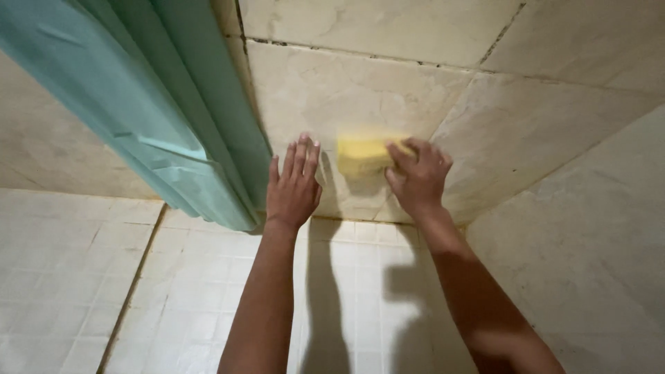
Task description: The person scrubs the beige tiled walls of a bathroom using a yellow sponge. They move the sponge in circular and back-and-forth motions across the tiles and grout lines, focusing on the area near a light blue shower curtain.
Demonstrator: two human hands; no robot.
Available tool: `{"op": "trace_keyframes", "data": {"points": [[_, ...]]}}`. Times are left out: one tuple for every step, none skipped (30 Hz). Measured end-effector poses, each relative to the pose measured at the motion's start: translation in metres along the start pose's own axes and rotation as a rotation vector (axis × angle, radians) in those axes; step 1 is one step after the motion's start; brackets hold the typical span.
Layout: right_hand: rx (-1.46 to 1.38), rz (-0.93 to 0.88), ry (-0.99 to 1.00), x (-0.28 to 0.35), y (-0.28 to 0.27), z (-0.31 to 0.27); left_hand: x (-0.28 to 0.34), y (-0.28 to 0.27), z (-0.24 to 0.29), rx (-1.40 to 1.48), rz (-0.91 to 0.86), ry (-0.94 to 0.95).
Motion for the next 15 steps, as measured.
{"op": "trace_keyframes", "data": {"points": [[-0.001,-0.006,0.001,-0.009,-0.005,-0.001,0.000,0.000,0.001,0.002,-0.005,-0.002],[0.007,0.055,0.017,-0.019,-0.011,-0.002,0.000,0.000,0.002,-0.008,0.025,-0.017],[0.014,0.119,0.031,-0.029,-0.016,-0.002,-0.001,0.000,0.003,-0.019,0.058,-0.032],[0.014,0.116,0.031,-0.031,-0.017,-0.004,0.000,0.002,0.004,-0.018,0.056,-0.033],[0.014,0.145,0.061,-0.036,-0.019,-0.006,-0.001,0.003,0.005,-0.039,0.029,-0.022],[0.014,0.175,0.091,-0.040,-0.021,-0.006,-0.003,0.004,0.006,-0.060,0.001,-0.011],[0.016,0.178,0.092,-0.032,-0.015,-0.005,-0.001,0.005,0.007,-0.060,0.004,-0.009],[0.034,0.146,0.092,-0.023,-0.010,-0.002,0.001,0.006,0.008,-0.050,-0.019,-0.004],[0.050,0.116,0.093,-0.015,-0.004,-0.001,0.002,0.006,0.008,-0.043,-0.041,0.002],[0.051,0.121,0.095,-0.008,-0.001,0.001,0.004,0.008,0.008,-0.045,-0.037,0.006],[0.034,0.048,0.074,0.000,0.003,0.003,0.005,0.010,0.008,-0.065,-0.041,0.022],[0.016,-0.026,0.053,0.007,0.007,0.005,0.007,0.012,0.008,-0.086,-0.045,0.038],[0.019,-0.022,0.057,0.003,0.004,0.005,0.005,0.010,0.009,-0.086,-0.043,0.043],[-0.010,-0.042,0.041,0.000,0.001,0.005,0.003,0.007,0.009,-0.063,-0.068,0.031],[-0.040,-0.065,0.024,-0.003,-0.001,0.005,0.003,0.005,0.009,-0.040,-0.096,0.016]]}}
Point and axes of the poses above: each hand's wrist, its own x-axis away from the middle knuckle, its own y-axis out of the palm, z = x × y, the point moved 1 cm from there along -x, towards the middle knuckle, and after that the axes turned 15 degrees about z, right-handed, at the moved point
